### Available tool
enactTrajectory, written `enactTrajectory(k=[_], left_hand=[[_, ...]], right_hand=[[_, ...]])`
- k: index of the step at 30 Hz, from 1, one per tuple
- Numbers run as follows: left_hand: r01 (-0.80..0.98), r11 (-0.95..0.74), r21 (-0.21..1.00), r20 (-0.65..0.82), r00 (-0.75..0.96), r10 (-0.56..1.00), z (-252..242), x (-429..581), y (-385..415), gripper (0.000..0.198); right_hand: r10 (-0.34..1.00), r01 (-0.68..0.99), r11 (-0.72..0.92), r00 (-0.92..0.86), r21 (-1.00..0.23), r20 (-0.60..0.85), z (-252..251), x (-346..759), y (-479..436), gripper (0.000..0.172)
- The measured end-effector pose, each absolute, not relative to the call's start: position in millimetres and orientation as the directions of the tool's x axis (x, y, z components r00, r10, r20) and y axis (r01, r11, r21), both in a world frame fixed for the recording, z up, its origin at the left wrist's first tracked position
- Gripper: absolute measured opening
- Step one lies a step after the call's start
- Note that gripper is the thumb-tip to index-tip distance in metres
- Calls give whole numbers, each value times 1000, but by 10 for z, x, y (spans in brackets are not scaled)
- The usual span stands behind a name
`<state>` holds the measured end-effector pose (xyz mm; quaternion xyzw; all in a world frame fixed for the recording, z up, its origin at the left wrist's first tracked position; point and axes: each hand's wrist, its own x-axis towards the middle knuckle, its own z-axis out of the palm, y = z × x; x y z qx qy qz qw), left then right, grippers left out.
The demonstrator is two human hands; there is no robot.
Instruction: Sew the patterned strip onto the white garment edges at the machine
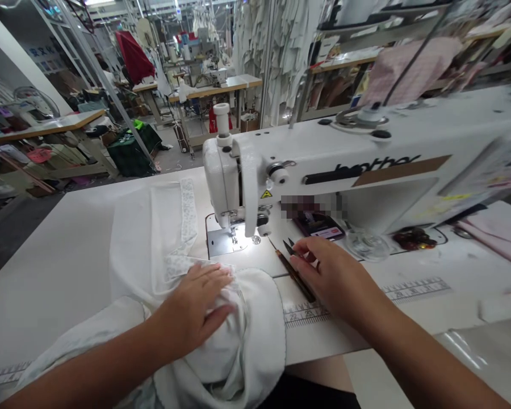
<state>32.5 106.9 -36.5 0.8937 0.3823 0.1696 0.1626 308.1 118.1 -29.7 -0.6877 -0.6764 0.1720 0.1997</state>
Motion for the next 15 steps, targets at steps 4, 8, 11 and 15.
enactTrajectory(k=[4, 8, 11, 15], left_hand=[[726, -523, 447, 195, 492, 849, -320, 443, 1173, 30], [793, -504, 343, 156, 481, 863, -324, 540, 1249, 16], [757, -563, 331, 212, 522, 826, -393, 549, 1276, 14], [711, -590, 383, 283, 518, 807, -479, 529, 1286, 16]], right_hand=[[990, 904, 122, -78, -411, 122, -412, 3271, 1202, 23], [977, 946, 185, -147, -267, 156, -507, 3258, 1201, 24], [966, 975, 187, -161, -119, 200, -528, 3259, 1190, 32], [956, 962, 175, -115, -208, 271, -395, 3177, 1129, 35]])
